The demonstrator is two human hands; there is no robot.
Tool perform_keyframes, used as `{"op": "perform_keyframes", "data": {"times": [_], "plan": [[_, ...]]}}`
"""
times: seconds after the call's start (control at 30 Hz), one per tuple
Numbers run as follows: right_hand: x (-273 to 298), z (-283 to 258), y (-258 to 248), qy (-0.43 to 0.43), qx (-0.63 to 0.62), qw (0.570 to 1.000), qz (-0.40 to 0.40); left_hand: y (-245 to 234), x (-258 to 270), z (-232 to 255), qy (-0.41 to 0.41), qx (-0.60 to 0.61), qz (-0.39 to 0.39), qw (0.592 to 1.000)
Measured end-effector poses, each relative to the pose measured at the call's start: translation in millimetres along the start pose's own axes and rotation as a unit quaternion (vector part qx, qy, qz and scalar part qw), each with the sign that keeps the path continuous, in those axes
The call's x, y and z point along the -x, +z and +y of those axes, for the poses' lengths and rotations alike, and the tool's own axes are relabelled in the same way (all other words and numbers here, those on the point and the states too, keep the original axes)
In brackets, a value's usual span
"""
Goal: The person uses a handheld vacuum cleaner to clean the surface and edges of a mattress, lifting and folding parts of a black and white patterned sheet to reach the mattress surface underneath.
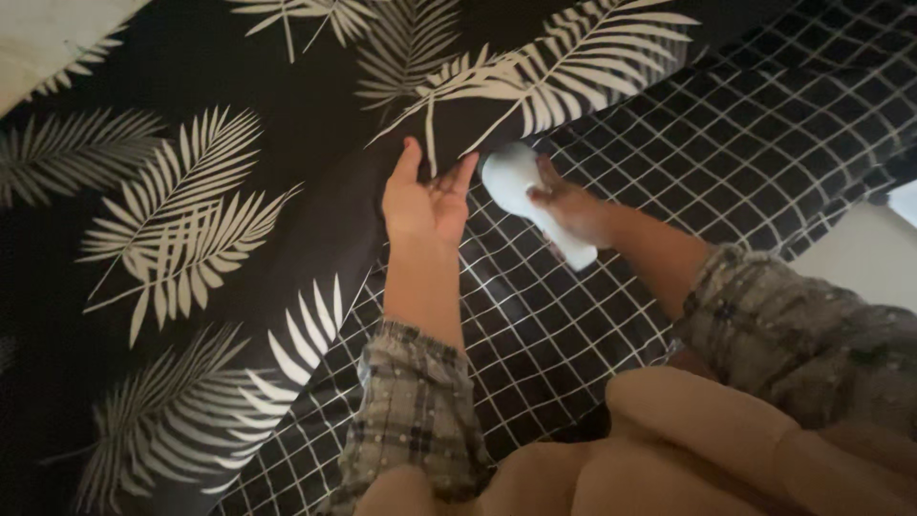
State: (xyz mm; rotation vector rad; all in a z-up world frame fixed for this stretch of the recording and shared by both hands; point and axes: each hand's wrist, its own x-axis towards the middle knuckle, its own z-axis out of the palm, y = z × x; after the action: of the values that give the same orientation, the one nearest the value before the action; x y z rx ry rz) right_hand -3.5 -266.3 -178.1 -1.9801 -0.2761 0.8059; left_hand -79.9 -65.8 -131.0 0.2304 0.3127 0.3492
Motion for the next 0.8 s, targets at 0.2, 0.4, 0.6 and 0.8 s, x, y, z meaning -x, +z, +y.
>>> {"op": "perform_keyframes", "data": {"times": [0.2, 0.4, 0.6, 0.8], "plan": [[-41, -24, -3, 0.004, -0.103, 0.992, 0.078, 23, -24, 25, 0.028, -0.042, -0.028, 0.998], [7, -11, 20, -0.011, -0.024, 0.991, 0.134, 28, -21, 29, 0.036, -0.049, -0.015, 0.998], [44, 4, 45, 0.044, 0.02, 0.991, 0.125, 11, -16, 12, 0.0, -0.066, 0.011, 0.998], [-9, -32, 26, -0.01, -0.043, 0.995, 0.088, 10, -16, 15, -0.007, -0.068, 0.02, 0.997]]}}
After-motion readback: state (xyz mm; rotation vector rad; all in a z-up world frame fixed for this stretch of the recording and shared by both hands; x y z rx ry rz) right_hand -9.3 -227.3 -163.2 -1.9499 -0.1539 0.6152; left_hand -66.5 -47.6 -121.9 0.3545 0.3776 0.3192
